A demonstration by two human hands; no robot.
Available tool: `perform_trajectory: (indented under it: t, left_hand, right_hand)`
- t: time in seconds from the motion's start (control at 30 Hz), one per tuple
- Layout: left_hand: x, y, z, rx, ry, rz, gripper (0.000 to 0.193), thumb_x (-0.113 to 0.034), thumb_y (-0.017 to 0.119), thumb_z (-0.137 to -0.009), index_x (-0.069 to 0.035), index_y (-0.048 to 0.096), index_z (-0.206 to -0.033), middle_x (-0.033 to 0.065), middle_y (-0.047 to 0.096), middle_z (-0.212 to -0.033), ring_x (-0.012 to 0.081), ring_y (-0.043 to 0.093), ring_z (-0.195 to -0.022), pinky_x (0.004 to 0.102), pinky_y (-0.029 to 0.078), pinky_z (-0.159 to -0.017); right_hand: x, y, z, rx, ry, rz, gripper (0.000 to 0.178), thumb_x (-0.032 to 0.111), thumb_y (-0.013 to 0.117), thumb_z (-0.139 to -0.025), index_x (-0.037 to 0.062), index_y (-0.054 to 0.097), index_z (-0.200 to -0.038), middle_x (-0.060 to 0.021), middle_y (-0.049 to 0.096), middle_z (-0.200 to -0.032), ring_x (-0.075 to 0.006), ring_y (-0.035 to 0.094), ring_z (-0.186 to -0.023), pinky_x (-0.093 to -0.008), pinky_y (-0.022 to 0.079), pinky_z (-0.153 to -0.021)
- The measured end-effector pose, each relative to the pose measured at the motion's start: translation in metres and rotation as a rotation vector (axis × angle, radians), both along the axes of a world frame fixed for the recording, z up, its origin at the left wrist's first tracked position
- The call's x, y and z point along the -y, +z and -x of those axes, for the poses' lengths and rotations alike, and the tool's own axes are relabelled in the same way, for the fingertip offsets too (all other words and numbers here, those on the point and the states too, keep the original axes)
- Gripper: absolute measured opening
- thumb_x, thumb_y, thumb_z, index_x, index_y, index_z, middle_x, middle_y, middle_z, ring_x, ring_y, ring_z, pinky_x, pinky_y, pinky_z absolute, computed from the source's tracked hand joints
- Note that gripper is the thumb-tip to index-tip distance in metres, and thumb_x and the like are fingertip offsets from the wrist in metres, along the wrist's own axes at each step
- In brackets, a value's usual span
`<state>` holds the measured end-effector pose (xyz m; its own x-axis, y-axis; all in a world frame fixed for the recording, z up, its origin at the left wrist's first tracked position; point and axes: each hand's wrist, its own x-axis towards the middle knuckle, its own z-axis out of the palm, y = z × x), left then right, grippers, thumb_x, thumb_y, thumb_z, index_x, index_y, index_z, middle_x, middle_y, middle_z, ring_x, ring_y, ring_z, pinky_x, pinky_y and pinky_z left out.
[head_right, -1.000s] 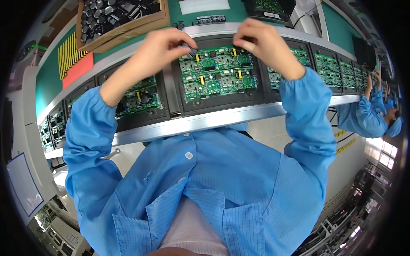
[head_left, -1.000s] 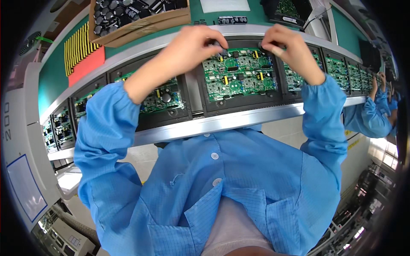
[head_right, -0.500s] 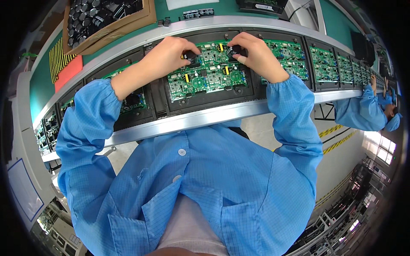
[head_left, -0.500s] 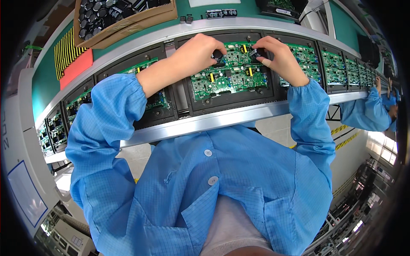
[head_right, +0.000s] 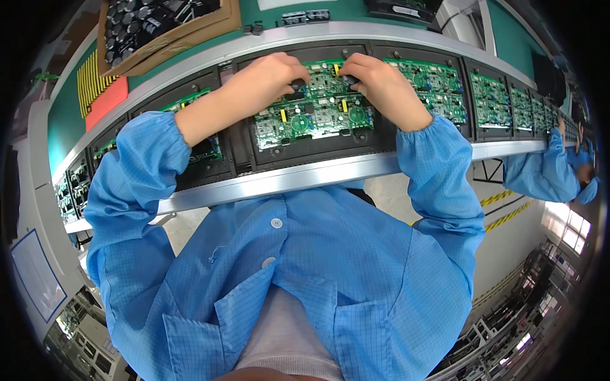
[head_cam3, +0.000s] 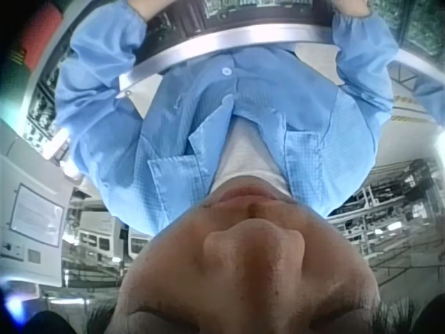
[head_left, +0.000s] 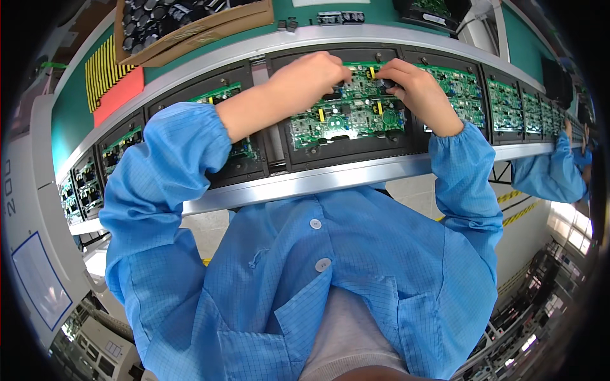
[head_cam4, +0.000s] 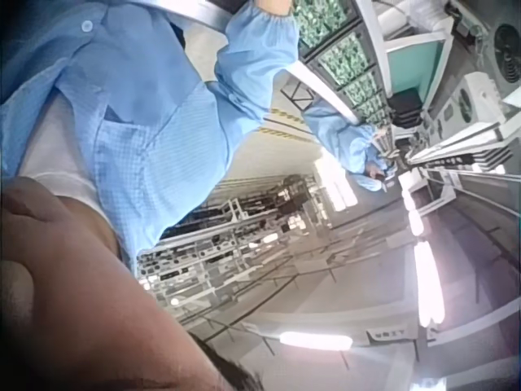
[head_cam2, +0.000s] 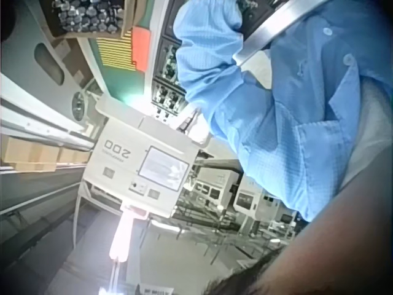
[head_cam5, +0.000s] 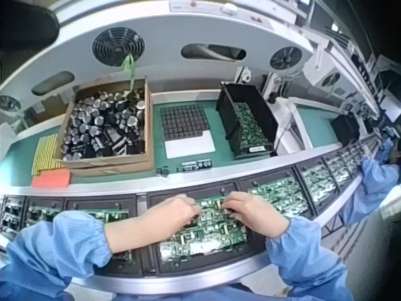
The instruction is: Manually placing electronic components onto multiple printed circuit boards arranged on a rack.
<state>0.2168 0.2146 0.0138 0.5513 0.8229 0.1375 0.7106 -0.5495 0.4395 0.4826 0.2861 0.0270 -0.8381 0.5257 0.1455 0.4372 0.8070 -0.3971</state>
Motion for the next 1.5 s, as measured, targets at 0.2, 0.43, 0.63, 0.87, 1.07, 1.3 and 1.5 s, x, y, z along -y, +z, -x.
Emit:
perform_trajectory:
  t: [0.2, 0.43, 0.63, 0.87, 1.07, 1.3, 1.5]
  left_hand:
    - [0.011, 0.004, -0.022, -0.269, -0.006, -0.131, 0.017, -0.001, 0.065, -0.082, -0.004, 0.070, -0.099, 0.0103, 0.068, -0.093, 0.0287, 0.068, -0.099, 0.0363, 0.060, -0.085]
    - [0.005, 0.007, -0.003, -0.369, -0.077, -0.155, 0.022, -0.003, 0.068, -0.081, -0.006, 0.072, -0.102, 0.0080, 0.069, -0.097, 0.0270, 0.067, -0.100, 0.0378, 0.059, -0.086]
    - [0.015, 0.036, 0.029, -0.124, 0.031, -0.423, 0.026, -0.014, 0.073, -0.077, -0.010, 0.072, -0.103, 0.0064, 0.071, -0.090, 0.0274, 0.069, -0.094, 0.0401, 0.058, -0.079]
    - [-0.023, 0.075, 0.185, -0.389, 0.837, -0.681, 0.033, -0.034, 0.076, -0.088, -0.016, 0.069, -0.115, 0.0060, 0.071, -0.101, 0.0291, 0.069, -0.097, 0.0435, 0.060, -0.077]
    - [-0.040, 0.077, 0.222, 0.531, 0.284, -0.680, 0.012, -0.014, 0.077, -0.081, -0.005, 0.073, -0.089, 0.0198, 0.072, -0.083, 0.0382, 0.071, -0.083, 0.0470, 0.057, -0.077]
    - [0.032, 0.103, 0.098, 0.299, 0.600, -0.217, 0.021, -0.011, 0.073, -0.083, -0.008, 0.073, -0.104, 0.0135, 0.072, -0.097, 0.0330, 0.068, -0.085, 0.0412, 0.056, -0.077]
    - [0.094, 0.036, 0.001, 0.465, 0.289, 0.121, 0.032, -0.005, 0.079, -0.081, -0.008, 0.072, -0.112, 0.0149, 0.073, -0.106, 0.0362, 0.068, -0.101, 0.0435, 0.055, -0.092]
  right_hand:
    - [-0.004, 0.025, 0.010, 0.207, 0.016, -0.145, 0.040, 0.007, 0.080, -0.077, 0.0057, 0.069, -0.116, -0.0120, 0.068, -0.113, -0.0355, 0.064, -0.108, -0.0454, 0.052, -0.093]
    - [-0.041, 0.110, 0.125, -0.271, 0.212, -0.441, 0.034, 0.010, 0.076, -0.086, 0.0071, 0.068, -0.119, -0.0117, 0.069, -0.115, -0.0344, 0.065, -0.109, -0.0425, 0.053, -0.092]
    - [-0.085, 0.090, 0.244, -0.202, 0.118, -0.603, 0.027, 0.018, 0.076, -0.080, 0.0061, 0.067, -0.102, -0.0129, 0.063, -0.102, -0.0328, 0.064, -0.098, -0.0437, 0.052, -0.087]
    - [-0.117, 0.057, 0.282, -0.207, 0.141, -0.689, 0.020, 0.016, 0.071, -0.083, 0.0036, 0.064, -0.097, -0.0131, 0.063, -0.094, -0.0320, 0.065, -0.095, -0.0423, 0.054, -0.083]
    - [-0.082, 0.121, 0.213, -0.508, 0.482, -0.510, 0.024, 0.001, 0.069, -0.083, -0.0006, 0.066, -0.107, -0.0202, 0.058, -0.103, -0.0377, 0.065, -0.082, -0.0412, 0.057, -0.075]
    - [0.014, 0.079, 0.011, -0.133, 0.034, 0.053, 0.033, 0.002, 0.080, -0.083, 0.0040, 0.069, -0.113, -0.0101, 0.068, -0.111, -0.0228, 0.067, -0.099, -0.0319, 0.054, -0.081]
    - [0.064, 0.029, -0.034, -0.096, -0.135, 0.304, 0.036, -0.006, 0.078, -0.078, 0.0017, 0.068, -0.112, -0.0102, 0.065, -0.116, -0.0238, 0.066, -0.096, -0.0325, 0.054, -0.084]
